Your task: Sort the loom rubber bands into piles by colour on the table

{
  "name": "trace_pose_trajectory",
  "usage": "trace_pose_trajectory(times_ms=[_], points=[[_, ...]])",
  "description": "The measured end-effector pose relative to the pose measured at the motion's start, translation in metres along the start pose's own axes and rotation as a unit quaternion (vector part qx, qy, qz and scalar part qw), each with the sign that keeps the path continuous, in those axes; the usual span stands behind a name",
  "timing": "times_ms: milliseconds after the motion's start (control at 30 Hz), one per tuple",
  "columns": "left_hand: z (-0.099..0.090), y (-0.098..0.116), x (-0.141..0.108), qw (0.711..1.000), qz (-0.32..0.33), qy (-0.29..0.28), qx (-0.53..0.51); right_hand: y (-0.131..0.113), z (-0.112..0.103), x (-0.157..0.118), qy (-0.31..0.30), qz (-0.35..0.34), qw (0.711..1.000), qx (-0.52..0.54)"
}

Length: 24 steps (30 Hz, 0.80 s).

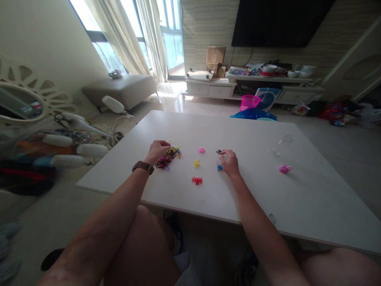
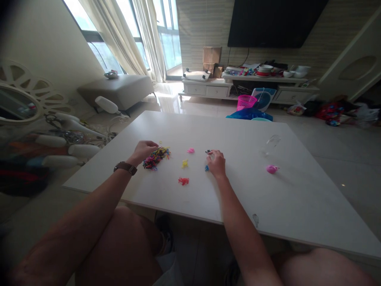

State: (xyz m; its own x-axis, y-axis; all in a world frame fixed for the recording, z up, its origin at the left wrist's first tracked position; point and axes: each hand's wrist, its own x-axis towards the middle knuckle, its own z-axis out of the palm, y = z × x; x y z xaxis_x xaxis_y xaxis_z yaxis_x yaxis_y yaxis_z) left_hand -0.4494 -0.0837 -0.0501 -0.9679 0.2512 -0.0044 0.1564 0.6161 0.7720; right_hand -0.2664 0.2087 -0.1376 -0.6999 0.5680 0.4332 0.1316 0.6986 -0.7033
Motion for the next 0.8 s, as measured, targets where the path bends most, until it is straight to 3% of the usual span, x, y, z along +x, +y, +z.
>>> trace_pose_trajectory(times_ms=[267,567,800], points=[[0.005,-0.014,0.004,0.994,-0.020,-0.073,0.079,-0.002,-0.001,-0.001,-0.011,0.006,1.000,-0.008],[0.020,-0.021,0.009,0.979,-0.014,-0.093,0.181,-0.001,-0.001,0.000,-0.016,0.009,1.000,-0.009],[0.018,-0.020,0.011,0.973,-0.029,-0.098,0.209,-0.003,-0.002,-0.001,-0.009,0.007,1.000,-0.005]])
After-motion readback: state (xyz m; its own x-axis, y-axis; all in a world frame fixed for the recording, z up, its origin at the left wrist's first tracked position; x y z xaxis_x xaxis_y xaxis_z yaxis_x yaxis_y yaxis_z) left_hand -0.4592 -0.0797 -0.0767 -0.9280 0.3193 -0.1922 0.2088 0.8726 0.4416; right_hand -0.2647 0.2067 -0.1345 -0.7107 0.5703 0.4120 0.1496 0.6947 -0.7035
